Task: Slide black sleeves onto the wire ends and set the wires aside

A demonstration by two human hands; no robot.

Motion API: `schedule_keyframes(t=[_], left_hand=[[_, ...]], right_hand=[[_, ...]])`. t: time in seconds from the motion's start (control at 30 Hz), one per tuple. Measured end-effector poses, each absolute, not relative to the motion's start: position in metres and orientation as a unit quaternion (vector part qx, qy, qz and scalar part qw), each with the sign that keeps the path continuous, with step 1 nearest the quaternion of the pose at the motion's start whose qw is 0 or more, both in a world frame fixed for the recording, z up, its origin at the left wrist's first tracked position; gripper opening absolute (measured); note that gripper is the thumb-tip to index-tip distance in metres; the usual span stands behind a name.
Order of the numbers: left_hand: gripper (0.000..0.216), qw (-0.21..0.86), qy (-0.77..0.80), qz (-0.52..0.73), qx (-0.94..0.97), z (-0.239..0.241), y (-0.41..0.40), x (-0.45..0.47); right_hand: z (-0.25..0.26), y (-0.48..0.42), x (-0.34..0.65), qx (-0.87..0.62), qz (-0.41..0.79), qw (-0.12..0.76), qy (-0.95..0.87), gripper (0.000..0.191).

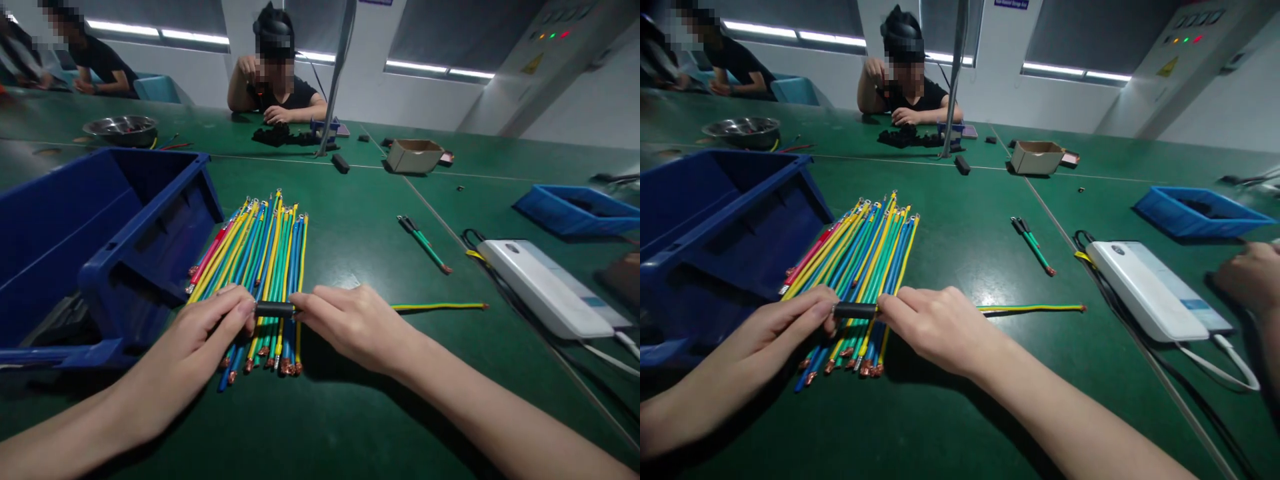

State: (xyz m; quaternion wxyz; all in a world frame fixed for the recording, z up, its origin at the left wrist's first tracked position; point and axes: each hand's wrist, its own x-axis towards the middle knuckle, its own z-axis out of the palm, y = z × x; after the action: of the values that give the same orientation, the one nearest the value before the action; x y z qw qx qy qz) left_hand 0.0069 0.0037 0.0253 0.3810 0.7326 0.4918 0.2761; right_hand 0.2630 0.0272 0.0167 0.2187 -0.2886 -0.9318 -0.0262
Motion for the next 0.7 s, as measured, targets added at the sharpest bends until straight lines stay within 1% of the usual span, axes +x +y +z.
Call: schedule_keyframes(t=[0.23,0.33,0.47,0.63,0.7], left_hand=[[0.035,0.368,0.477,0.301,0.739,0.022,0.0027,0.0096],[0.035,0.361,0.476,0.301,0.744,0.0212,0.0033,0.0104],[0.038,0.357,0.469,0.286,0.755,0.0208,0.0037,0.0088],[0.037,0.358,0.482,0.229,0.766,0.0266,0.0029,0.0087],[0.038,0.364,0.485,0.223,0.763,0.0288,0.0028,0.0102]], right_hand=[[0.0237,0.0249,0.2683,-0.282,-0.004,0.24,-0.929,0.043],[0.023,0.0246,0.2672,-0.283,0.009,0.249,-0.926,0.04],[0.0214,0.0225,0.2655,-0.288,0.027,0.258,-0.922,0.034],[0.0184,0.0201,0.2655,-0.286,0.05,0.269,-0.918,0.033],[0.0169,0.0193,0.2655,-0.285,0.064,0.271,-0.917,0.033]])
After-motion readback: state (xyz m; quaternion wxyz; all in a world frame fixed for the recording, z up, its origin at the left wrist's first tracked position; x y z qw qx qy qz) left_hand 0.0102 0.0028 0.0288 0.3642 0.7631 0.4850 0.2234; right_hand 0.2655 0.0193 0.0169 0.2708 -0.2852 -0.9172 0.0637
